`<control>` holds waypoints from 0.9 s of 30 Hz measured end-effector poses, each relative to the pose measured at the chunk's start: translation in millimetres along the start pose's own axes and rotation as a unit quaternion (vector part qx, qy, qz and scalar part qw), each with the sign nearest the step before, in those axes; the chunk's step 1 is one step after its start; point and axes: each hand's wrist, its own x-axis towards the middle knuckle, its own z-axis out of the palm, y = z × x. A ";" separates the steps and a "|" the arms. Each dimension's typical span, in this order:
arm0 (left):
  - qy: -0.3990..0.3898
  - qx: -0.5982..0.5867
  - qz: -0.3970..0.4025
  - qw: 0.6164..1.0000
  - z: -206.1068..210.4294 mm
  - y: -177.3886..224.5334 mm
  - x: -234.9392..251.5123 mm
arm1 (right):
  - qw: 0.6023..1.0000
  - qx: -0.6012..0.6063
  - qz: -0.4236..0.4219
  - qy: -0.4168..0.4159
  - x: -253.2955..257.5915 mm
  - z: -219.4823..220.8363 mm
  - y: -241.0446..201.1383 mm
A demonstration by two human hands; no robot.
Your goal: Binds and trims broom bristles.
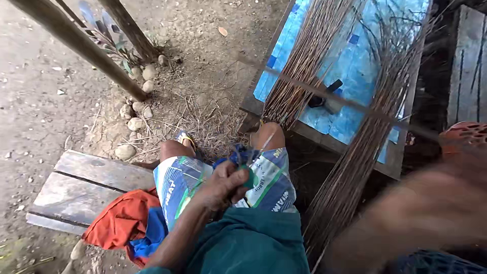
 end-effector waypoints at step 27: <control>0.004 -0.127 0.043 0.991 -74.8 -8.1 29.6 | 0.777 -0.134 0.505 -0.350 -115.9 -50.2 35.1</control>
